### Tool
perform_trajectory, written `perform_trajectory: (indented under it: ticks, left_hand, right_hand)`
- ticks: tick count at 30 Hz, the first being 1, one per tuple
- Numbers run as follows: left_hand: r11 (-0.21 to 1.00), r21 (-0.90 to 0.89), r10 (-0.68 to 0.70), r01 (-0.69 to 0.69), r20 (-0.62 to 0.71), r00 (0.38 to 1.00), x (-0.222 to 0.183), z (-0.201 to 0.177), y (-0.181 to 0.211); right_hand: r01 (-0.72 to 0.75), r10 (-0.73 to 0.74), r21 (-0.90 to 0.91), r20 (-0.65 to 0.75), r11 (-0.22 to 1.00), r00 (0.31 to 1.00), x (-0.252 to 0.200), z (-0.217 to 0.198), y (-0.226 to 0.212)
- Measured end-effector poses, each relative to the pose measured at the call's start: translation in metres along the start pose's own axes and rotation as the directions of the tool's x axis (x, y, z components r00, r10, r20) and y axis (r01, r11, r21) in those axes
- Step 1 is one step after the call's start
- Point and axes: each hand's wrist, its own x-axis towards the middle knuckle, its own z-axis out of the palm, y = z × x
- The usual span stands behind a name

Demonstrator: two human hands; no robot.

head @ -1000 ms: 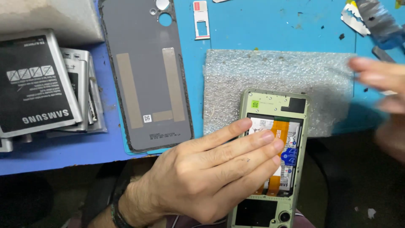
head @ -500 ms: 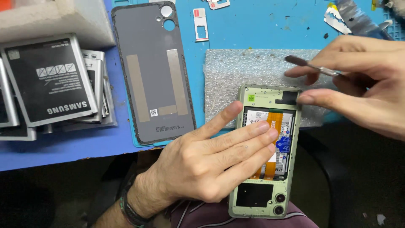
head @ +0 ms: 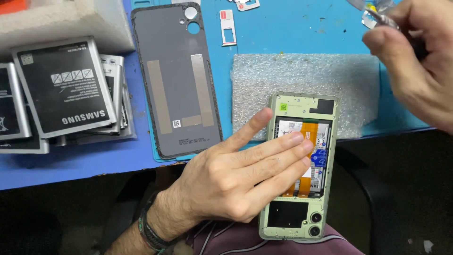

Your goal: Scraping adhesive from a phone frame and cleaning it with a cloth

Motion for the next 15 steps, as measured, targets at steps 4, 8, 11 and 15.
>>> perform_trajectory:
  ticks: [4,8,11,15]
  left_hand:
    - [1.000,0.007,-0.006,0.006,0.022,1.000,0.002,-0.001,0.001]
    - [1.000,0.018,-0.014,0.013,0.021,1.000,0.000,0.001,0.001]
    - [0.999,0.032,-0.015,0.015,0.005,1.000,-0.002,0.003,-0.001]
    - [0.999,0.029,-0.014,0.014,0.000,1.000,-0.002,0.003,-0.002]
  right_hand:
    - [0.030,-0.026,0.088,-0.051,0.996,0.998,0.019,0.011,0.001]
    - [-0.064,0.067,0.074,-0.033,0.995,0.997,0.018,0.016,0.017]
    - [-0.446,0.436,0.183,0.093,0.876,0.895,0.004,0.043,0.090]
    - [-0.573,0.535,0.261,0.205,0.777,0.819,-0.008,0.044,0.126]
